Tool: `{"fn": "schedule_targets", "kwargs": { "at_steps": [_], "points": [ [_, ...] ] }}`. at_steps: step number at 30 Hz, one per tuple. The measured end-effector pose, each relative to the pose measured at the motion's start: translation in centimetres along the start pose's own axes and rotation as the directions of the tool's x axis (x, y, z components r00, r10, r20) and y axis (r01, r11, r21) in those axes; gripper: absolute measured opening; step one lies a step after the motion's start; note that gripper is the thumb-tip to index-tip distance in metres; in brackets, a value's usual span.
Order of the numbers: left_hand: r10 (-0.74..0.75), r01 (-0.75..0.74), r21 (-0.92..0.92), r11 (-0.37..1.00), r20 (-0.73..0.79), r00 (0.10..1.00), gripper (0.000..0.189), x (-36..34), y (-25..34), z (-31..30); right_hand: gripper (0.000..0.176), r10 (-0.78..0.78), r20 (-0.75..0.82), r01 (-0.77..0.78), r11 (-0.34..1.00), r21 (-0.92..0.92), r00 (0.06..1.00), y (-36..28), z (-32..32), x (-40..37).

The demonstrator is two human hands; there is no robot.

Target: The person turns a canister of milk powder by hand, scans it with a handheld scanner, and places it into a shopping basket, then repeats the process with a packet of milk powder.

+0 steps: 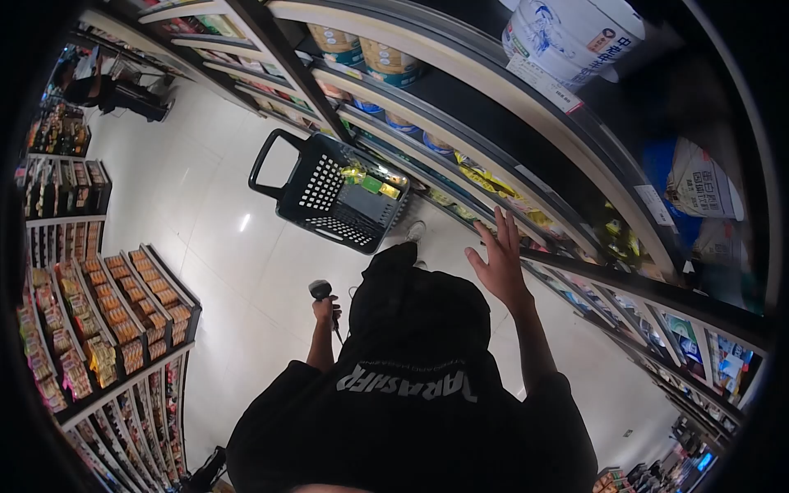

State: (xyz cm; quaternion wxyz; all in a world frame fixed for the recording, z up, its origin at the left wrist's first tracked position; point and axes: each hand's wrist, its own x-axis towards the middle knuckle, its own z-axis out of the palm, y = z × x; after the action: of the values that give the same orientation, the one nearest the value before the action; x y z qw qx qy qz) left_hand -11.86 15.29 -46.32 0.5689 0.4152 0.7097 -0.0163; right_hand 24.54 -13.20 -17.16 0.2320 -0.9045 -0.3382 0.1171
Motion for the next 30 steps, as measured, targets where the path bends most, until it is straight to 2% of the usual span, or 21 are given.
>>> {"fn": "schedule_targets", "kwargs": {
  "at_steps": [2, 3, 4, 7, 10, 12, 14, 17, 20, 23, 24, 25, 27, 29, 30],
  "points": [
    [-0.078, 0.078, 0.000, 0.997, -0.004, 0.997, 0.022, -2.1, -5.4, -1.8, 0.052, -0.005, 0.053, 0.006, 0.999, -0.034, 0.999, -0.7, 0.9, -0.4],
    [-0.112, 0.112, -0.016, 0.994, 0.000, 0.994, 0.022, -3.0, -7.7, -2.6, 0.052, -0.006, 0.080, 0.005, 1.000, 0.007, 0.997, -1.0, 1.6, -0.7],
    [-0.130, 0.127, -0.046, 0.991, -0.057, 0.990, 0.021, -4.9, -8.8, -3.0, 0.052, -0.006, 0.112, 0.001, 0.999, 0.047, 0.994, -1.3, 2.6, -1.2],
    [-0.018, 0.030, 0.104, 0.994, -0.115, 0.993, 0.019, -10.0, -10.1, -5.4, 0.053, -0.046, 0.219, 0.029, 0.996, 0.082, 0.975, -1.9, 6.7, -1.9],
    [0.043, -0.014, 0.225, 0.974, -0.124, 0.991, 0.018, -10.4, -13.2, -8.0, 0.055, -0.119, 0.343, 0.107, 0.993, 0.054, 0.932, -3.8, 10.2, -3.1],
    [-0.035, 0.050, 0.140, 0.989, -0.103, 0.994, 0.018, -8.2, -15.2, -9.1, 0.054, -0.166, 0.410, 0.122, 0.984, 0.131, 0.897, -5.5, 11.6, -3.2],
    [-0.108, 0.116, 0.088, 0.989, -0.089, 0.990, 0.016, -6.8, -15.3, -9.6, 0.053, -0.186, 0.461, 0.115, 0.977, 0.178, 0.867, -6.7, 12.9, -2.8],
    [-0.050, 0.052, 0.018, 0.998, -0.113, 0.992, 0.013, -4.5, -14.6, -9.4, 0.053, -0.190, 0.481, 0.153, 0.981, 0.115, 0.856, -7.5, 15.7, -1.0],
    [0.030, -0.035, -0.053, 0.998, -0.097, 0.995, 0.015, -1.5, -12.7, -8.7, 0.051, -0.179, 0.495, 0.127, 0.982, 0.138, 0.850, -6.8, 20.4, 1.7],
    [0.113, -0.117, -0.039, 0.992, -0.096, 0.989, 0.015, 0.6, -6.9, -7.9, 0.046, -0.118, 0.625, 0.054, 0.991, 0.120, 0.772, -6.7, 25.7, 6.2],
    [0.124, -0.119, 0.059, 0.991, -0.087, 0.989, 0.019, 2.3, -5.5, -8.1, 0.043, -0.138, 0.652, 0.065, 0.989, 0.136, 0.745, -6.8, 27.4, 8.4],
    [0.117, -0.113, 0.040, 0.993, -0.099, 0.988, 0.020, 4.9, -5.1, -7.8, 0.043, -0.073, 0.679, 0.015, 0.996, 0.091, 0.731, -5.8, 30.2, 10.8],
    [0.164, -0.149, 0.173, 0.974, -0.075, 0.984, 0.022, 10.0, -5.3, -7.6, 0.043, 0.085, 0.751, -0.104, 0.994, -0.022, 0.655, -3.0, 35.9, 13.2],
    [0.066, -0.058, 0.290, 0.955, -0.019, 0.998, 0.037, 13.0, -1.7, -7.2, 0.038, 0.103, 0.745, 0.001, 0.990, -0.138, 0.659, 0.6, 41.7, 16.6],
    [0.073, -0.066, 0.329, 0.942, -0.009, 0.997, 0.041, 15.8, -2.6, -6.2, 0.034, 0.098, 0.762, 0.116, 0.968, -0.222, 0.640, 1.2, 43.6, 19.0]
  ]
}}
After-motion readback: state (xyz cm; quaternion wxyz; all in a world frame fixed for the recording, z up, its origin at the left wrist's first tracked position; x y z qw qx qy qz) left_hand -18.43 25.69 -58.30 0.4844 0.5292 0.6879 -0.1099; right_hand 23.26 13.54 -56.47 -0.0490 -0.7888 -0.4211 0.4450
